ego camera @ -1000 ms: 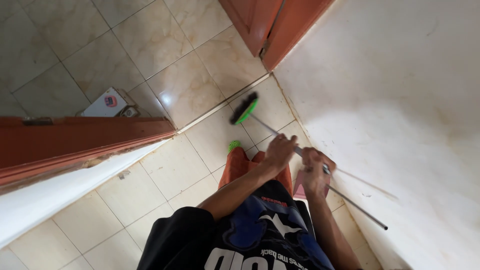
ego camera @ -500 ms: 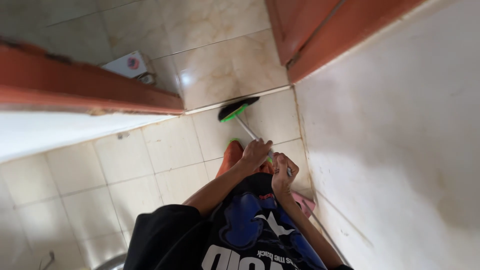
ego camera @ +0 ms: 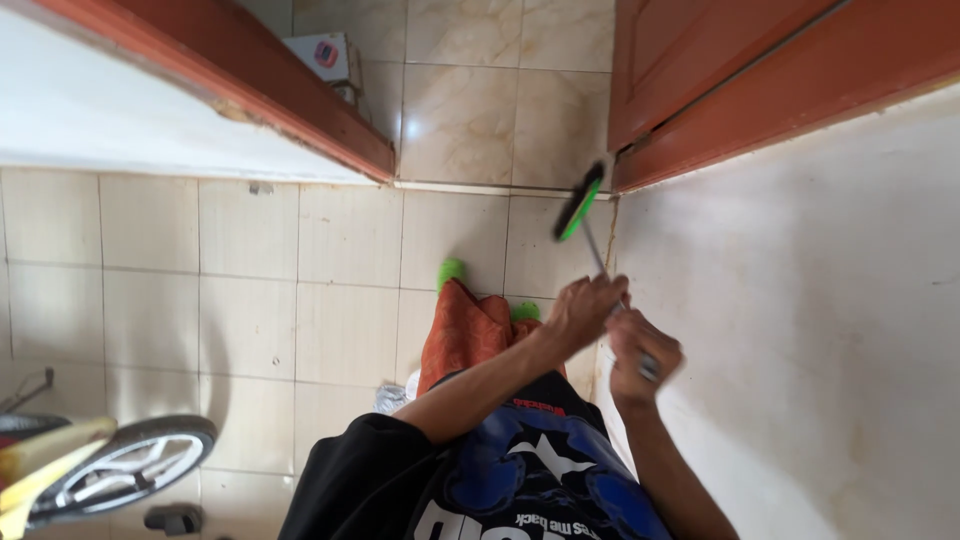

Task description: The person sweeps the floor using a broom, places a dustpan onto the ground, and sweeps trash toward and into the dustpan with the broom.

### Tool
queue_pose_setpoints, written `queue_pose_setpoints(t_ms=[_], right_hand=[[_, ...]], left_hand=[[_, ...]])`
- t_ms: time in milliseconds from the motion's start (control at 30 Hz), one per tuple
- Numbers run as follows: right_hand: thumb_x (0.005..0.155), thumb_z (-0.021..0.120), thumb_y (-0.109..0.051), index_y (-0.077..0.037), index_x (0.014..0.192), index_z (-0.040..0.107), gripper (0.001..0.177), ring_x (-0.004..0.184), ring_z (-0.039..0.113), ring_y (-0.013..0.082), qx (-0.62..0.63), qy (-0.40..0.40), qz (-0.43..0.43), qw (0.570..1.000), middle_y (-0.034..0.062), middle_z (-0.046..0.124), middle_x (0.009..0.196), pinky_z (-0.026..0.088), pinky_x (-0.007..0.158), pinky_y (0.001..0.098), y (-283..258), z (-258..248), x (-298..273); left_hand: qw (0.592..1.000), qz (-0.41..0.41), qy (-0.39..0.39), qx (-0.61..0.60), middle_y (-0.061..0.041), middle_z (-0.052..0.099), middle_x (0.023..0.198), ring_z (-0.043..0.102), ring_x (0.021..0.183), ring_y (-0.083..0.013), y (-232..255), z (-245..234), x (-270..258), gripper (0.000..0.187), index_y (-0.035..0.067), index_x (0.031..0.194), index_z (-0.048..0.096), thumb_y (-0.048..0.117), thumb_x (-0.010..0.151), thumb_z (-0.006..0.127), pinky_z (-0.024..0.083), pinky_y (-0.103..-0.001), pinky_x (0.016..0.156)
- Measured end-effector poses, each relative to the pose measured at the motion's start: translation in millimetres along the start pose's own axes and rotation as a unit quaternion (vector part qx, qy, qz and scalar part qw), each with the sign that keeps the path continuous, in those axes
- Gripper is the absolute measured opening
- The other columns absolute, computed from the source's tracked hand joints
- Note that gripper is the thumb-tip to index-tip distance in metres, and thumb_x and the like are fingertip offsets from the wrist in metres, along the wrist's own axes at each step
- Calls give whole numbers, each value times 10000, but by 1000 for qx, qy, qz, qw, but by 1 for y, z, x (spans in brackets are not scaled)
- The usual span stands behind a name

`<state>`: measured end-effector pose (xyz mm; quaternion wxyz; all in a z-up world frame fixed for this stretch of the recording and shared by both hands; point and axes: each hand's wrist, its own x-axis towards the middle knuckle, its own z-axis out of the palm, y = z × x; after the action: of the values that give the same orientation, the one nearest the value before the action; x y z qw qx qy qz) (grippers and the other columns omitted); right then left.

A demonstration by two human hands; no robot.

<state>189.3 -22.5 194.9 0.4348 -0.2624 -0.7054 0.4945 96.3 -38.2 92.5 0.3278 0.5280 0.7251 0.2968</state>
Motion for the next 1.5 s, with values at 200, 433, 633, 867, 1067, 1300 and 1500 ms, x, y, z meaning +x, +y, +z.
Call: queue_pose_setpoints(t_ms=[200, 433, 633, 867, 1067, 1300, 1500], right_hand=[[811, 626, 11, -4, 594, 542, 233, 489, 470, 165, -32, -227, 46, 972, 50, 542, 577, 399, 494, 314, 81, 71, -9], [946, 570, 21, 67, 755, 488, 213, 676, 484, 152, 171, -252, 78, 949, 55, 521, 720, 428, 661, 315, 78, 125, -33], [928, 552, 0, 84, 854, 646, 146, 583, 445, 88, 43, -199, 143, 969, 53, 566, 696, 354, 524, 256, 25, 86, -25], [909, 659, -78, 37, 680, 632, 258, 515, 521, 131, -108, -254, 144, 950, 85, 595, 599, 375, 499, 270, 25, 89, -29], [852, 630, -131, -19, 789, 721, 158, 759, 723, 265, -96, -305, -38, 947, 161, 744, 832, 552, 779, 372, 79, 202, -64], [816, 639, -58, 3, 587, 447, 305, 571, 475, 218, 80, -383, 21, 920, 84, 478, 569, 438, 660, 358, 39, 304, -109], [833, 609, -13, 26, 633, 436, 267, 572, 431, 199, 179, -430, 47, 884, 76, 465, 596, 404, 612, 357, 2, 342, -98]], left_hand=[[955, 2, 2, 295, -48, 583, 1160, 615, 1080, -174, -108, 5, 1, 351, 125, 1065, 592, 63, 736, 695, 521, -391, 949], [972, -184, 120, 87, -150, 678, 1008, 697, 962, -335, -174, -24, -76, 173, 164, 1089, 618, 200, 924, 661, 535, -447, 959], [980, -132, 127, 84, -179, 682, 981, 699, 958, -336, -109, -39, -78, 240, 146, 1066, 669, 106, 833, 712, 622, -378, 695], [997, -8, 80, 6, -45, 712, 920, 705, 881, -228, -105, -17, -72, 125, 113, 1027, 656, 193, 934, 677, 519, -419, 1008], [979, 13, 178, -101, -73, 618, 984, 627, 909, -223, -210, -2, -117, 208, 57, 1094, 622, 228, 1005, 543, 528, -347, 830], [973, -155, 142, -91, -67, 630, 935, 635, 833, -233, -299, -69, -219, 113, 72, 955, 615, 173, 906, 596, 552, -371, 710], [936, -250, 247, -16, -120, 653, 853, 659, 770, -347, -252, -165, -258, 225, 88, 931, 610, 147, 738, 710, 518, -451, 639]])
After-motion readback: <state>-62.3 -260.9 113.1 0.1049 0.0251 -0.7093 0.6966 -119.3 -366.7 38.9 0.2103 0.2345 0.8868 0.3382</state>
